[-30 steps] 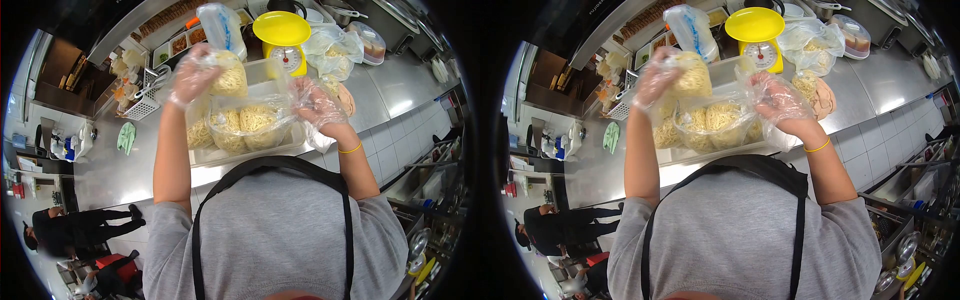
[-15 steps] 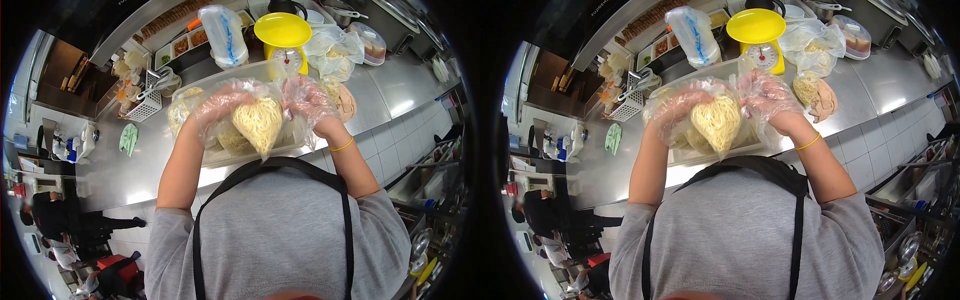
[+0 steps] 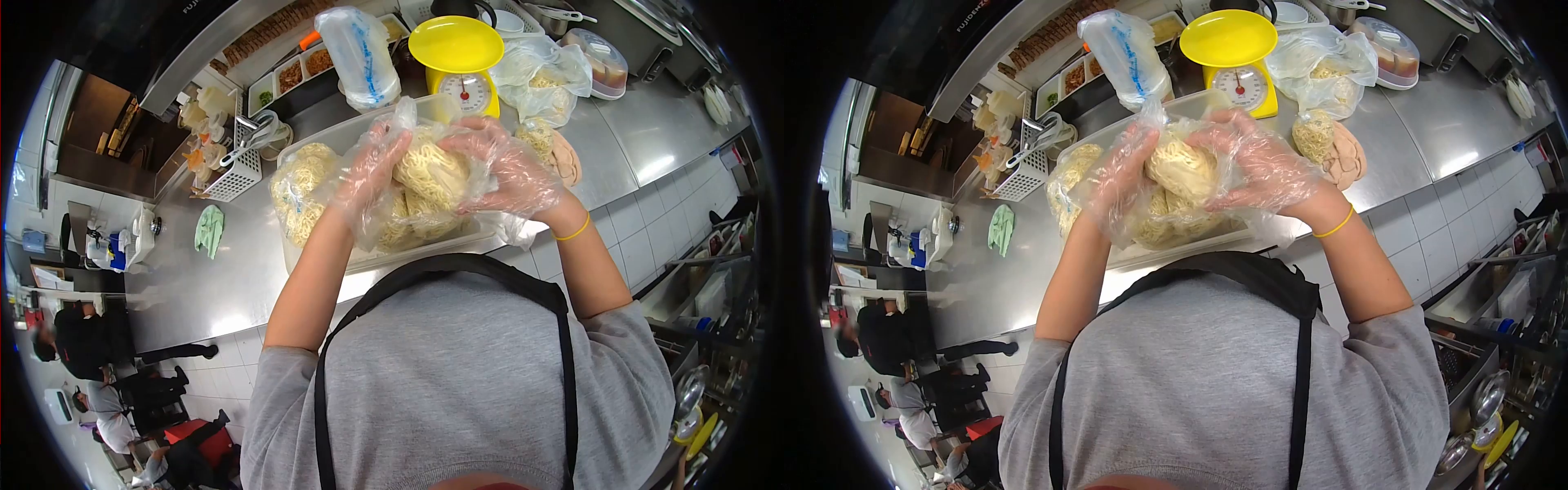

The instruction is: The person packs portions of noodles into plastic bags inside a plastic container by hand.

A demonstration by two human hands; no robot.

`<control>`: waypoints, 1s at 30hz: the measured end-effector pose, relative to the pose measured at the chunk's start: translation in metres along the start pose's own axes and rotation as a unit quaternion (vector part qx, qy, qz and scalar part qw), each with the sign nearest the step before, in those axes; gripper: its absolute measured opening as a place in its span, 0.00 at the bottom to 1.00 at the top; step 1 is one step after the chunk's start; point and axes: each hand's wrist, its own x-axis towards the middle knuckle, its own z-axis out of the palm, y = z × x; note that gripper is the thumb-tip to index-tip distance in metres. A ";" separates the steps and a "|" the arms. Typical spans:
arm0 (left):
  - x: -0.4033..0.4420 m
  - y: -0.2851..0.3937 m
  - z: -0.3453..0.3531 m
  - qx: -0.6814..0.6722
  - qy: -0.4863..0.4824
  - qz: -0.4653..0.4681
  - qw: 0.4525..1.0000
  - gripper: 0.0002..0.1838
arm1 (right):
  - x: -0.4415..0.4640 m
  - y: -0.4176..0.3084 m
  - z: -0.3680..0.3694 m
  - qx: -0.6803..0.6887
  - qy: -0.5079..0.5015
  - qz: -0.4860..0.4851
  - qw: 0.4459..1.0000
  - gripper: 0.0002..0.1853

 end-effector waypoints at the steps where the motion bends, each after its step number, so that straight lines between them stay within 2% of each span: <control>1: 0.000 0.000 -0.001 0.008 -0.044 0.014 0.999 0.49 | 0.001 0.006 0.002 0.008 -0.005 -0.016 1.000 0.34; 2: 0.000 -0.002 -0.003 0.007 -0.044 0.014 0.999 0.49 | 0.003 0.010 0.003 0.016 -0.011 -0.033 0.999 0.36; 3: -0.001 -0.007 -0.005 0.109 -0.068 0.124 0.984 0.51 | 0.004 0.014 0.003 0.016 -0.012 -0.033 0.999 0.36; 4: -0.003 -0.010 -0.007 0.208 -0.092 0.230 0.946 0.52 | 0.004 0.017 0.003 0.017 -0.010 -0.055 0.998 0.36; 5: -0.005 -0.014 -0.005 0.208 -0.092 0.228 0.947 0.52 | 0.002 0.020 0.003 0.018 -0.009 -0.077 0.997 0.37; 6: -0.007 -0.017 0.000 0.256 -0.072 0.272 0.925 0.52 | 0.000 0.022 0.005 0.020 -0.011 -0.076 0.997 0.37; 7: -0.008 -0.019 0.004 0.302 -0.050 0.316 0.898 0.51 | -0.003 0.025 0.006 0.037 -0.005 -0.065 0.997 0.32; 8: -0.008 -0.021 0.006 0.290 -0.043 0.289 0.911 0.50 | -0.005 0.029 0.007 0.053 0.002 -0.054 0.997 0.28; 9: -0.007 -0.021 0.006 0.290 -0.042 0.289 0.911 0.50 | -0.008 0.037 0.009 0.053 0.002 -0.054 0.997 0.28; 11: -0.003 -0.021 0.009 0.305 -0.038 0.292 0.905 0.48 | -0.014 0.054 0.012 0.041 -0.005 -0.084 0.996 0.16; 12: -0.001 -0.020 0.010 0.304 -0.042 0.293 0.906 0.48 | -0.016 0.051 0.012 0.040 -0.004 -0.081 0.996 0.16; 14: 0.003 -0.017 0.007 0.311 -0.070 0.257 0.912 0.49 | -0.017 0.040 0.014 -0.063 0.027 -0.115 0.991 0.08; 18: 0.004 -0.021 0.004 0.278 -0.090 0.263 0.919 0.48 | -0.018 0.028 0.001 -0.056 0.045 -0.147 0.987 0.08; 20: 0.002 -0.023 0.003 0.334 -0.080 0.275 0.898 0.46 | -0.020 0.038 0.006 0.073 -0.066 -0.108 0.989 0.10; 21: 0.000 -0.022 0.004 0.334 -0.079 0.274 0.898 0.46 | -0.022 0.039 0.006 0.073 -0.067 -0.108 0.989 0.10; 23: -0.005 -0.020 0.006 0.402 -0.059 0.312 0.859 0.44 | -0.025 0.040 0.006 0.004 -0.104 -0.050 0.993 0.11; 27: -0.006 -0.019 0.008 0.410 -0.045 0.303 0.859 0.42 | -0.019 0.029 -0.001 -0.059 -0.156 -0.042 0.985 0.10; 29: -0.003 -0.020 0.004 0.422 -0.047 0.330 0.843 0.42 | -0.021 0.035 -0.002 -0.094 -0.115 -0.129 0.980 0.08; 30: -0.003 -0.022 0.004 0.422 -0.048 0.329 0.843 0.42 | -0.020 0.034 -0.002 -0.093 -0.115 -0.128 0.981 0.08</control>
